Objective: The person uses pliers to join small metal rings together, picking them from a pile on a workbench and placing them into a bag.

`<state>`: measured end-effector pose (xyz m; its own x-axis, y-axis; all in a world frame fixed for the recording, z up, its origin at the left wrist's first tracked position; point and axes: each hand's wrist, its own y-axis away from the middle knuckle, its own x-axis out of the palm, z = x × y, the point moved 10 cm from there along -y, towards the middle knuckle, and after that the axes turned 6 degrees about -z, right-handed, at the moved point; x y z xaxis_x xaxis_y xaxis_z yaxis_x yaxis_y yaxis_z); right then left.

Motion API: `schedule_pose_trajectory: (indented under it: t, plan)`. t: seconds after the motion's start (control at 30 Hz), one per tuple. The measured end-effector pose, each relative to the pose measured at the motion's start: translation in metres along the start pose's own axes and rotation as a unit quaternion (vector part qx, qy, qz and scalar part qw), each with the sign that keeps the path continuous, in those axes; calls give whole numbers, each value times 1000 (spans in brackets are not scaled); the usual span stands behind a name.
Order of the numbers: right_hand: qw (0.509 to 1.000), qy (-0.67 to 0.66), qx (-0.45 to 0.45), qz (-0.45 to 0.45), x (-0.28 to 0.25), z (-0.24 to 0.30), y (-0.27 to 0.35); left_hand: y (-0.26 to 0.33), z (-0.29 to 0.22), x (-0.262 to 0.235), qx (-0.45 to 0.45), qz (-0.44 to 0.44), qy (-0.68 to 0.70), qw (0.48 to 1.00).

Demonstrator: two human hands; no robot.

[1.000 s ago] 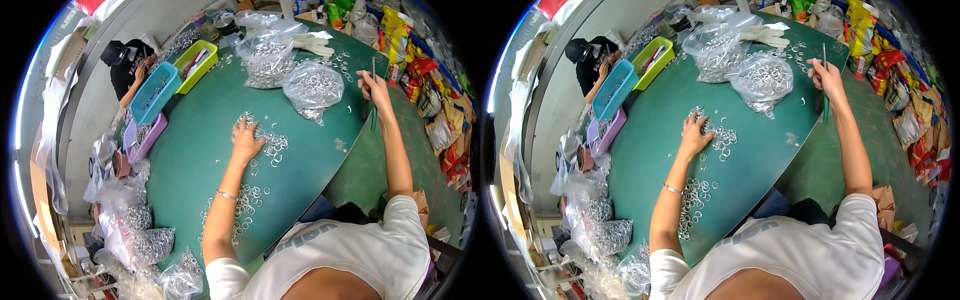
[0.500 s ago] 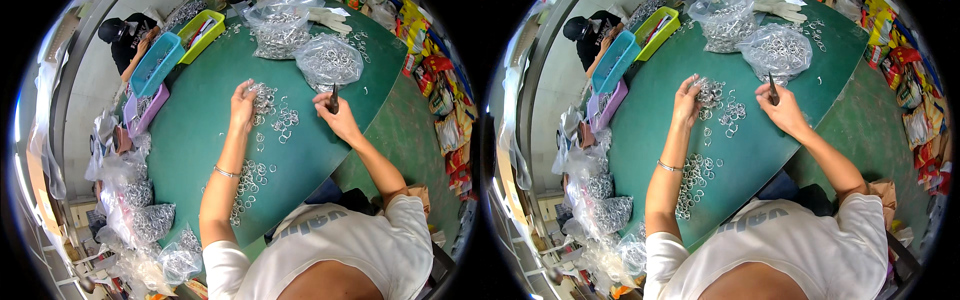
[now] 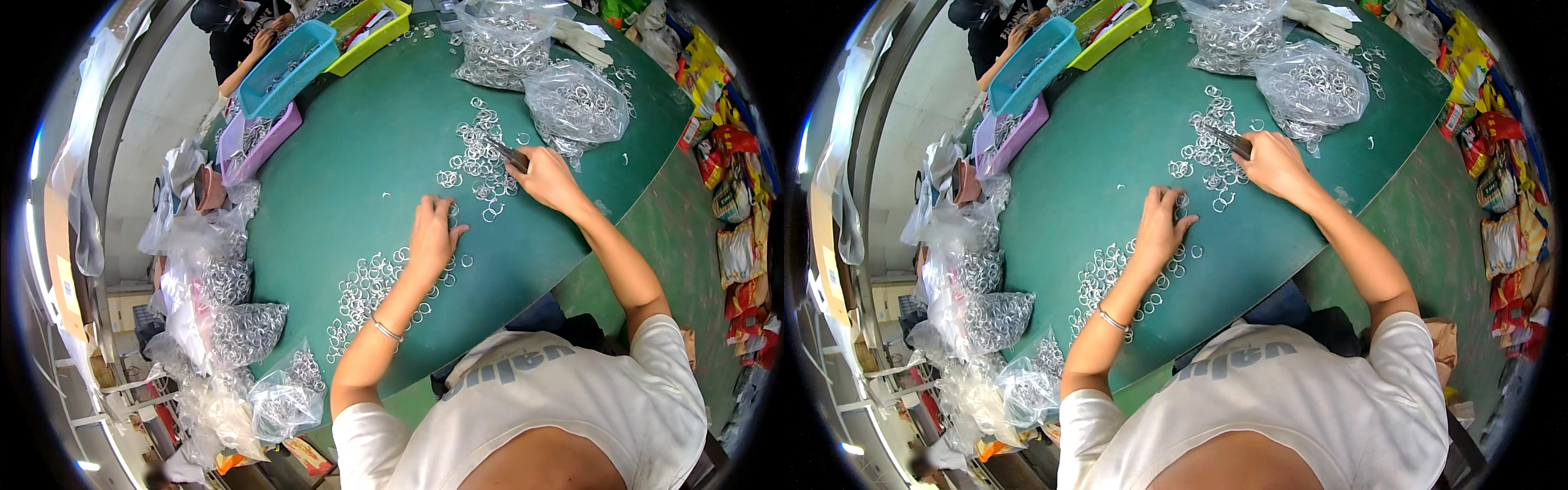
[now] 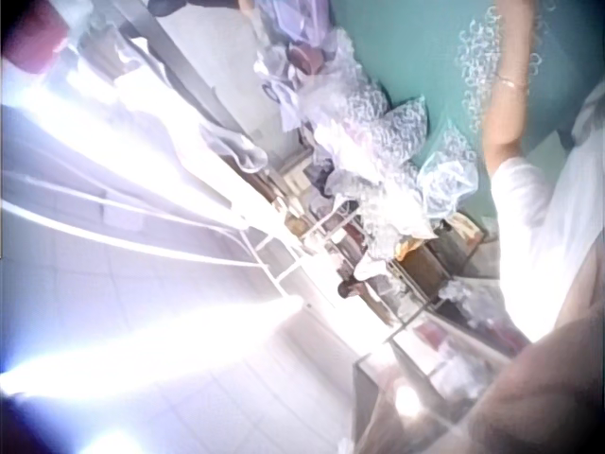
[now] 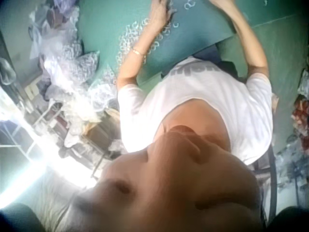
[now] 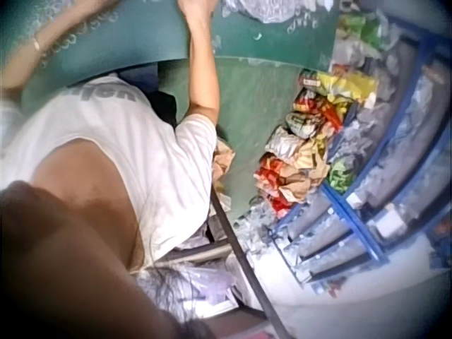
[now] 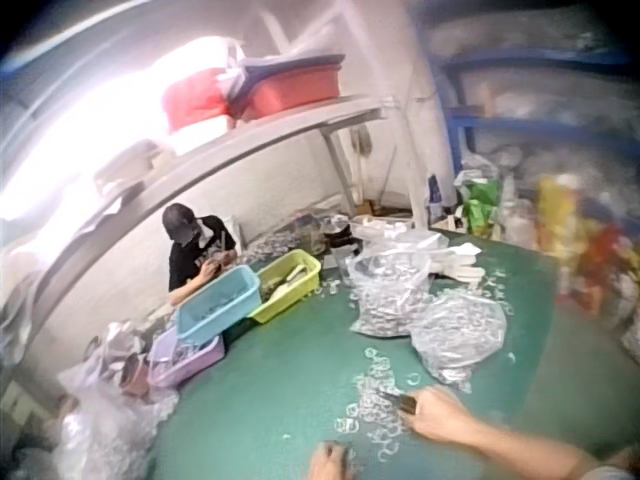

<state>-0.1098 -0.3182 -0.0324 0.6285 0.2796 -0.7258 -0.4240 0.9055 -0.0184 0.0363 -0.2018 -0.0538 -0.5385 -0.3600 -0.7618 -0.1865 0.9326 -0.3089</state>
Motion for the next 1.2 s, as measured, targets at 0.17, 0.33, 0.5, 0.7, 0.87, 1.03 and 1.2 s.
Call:
schedule_pose_trajectory:
  t: [0.17,0.33,0.5,0.7,0.87,1.03,1.2]
  plan:
    - [996,65,-62,20,30,23,-21,24,2,-14,-7,-44,-15,999]
    - [984,95,-140,58,74,48,-22,48,22,-44,-66,-138,-16,988]
    - [972,155,-162,67,92,60,-23,67,85,-59,-238,-206,213,925]
    - [976,-84,-45,197,95,61,-18,67,94,-66,-277,-151,254,914]
    - [917,-254,39,306,112,73,9,74,75,-90,-220,-143,98,960]
    - [902,-294,-9,315,117,92,31,76,21,-100,-135,-138,-132,972]
    - [911,-246,-80,322,128,102,51,72,19,-57,-235,-88,347,904]
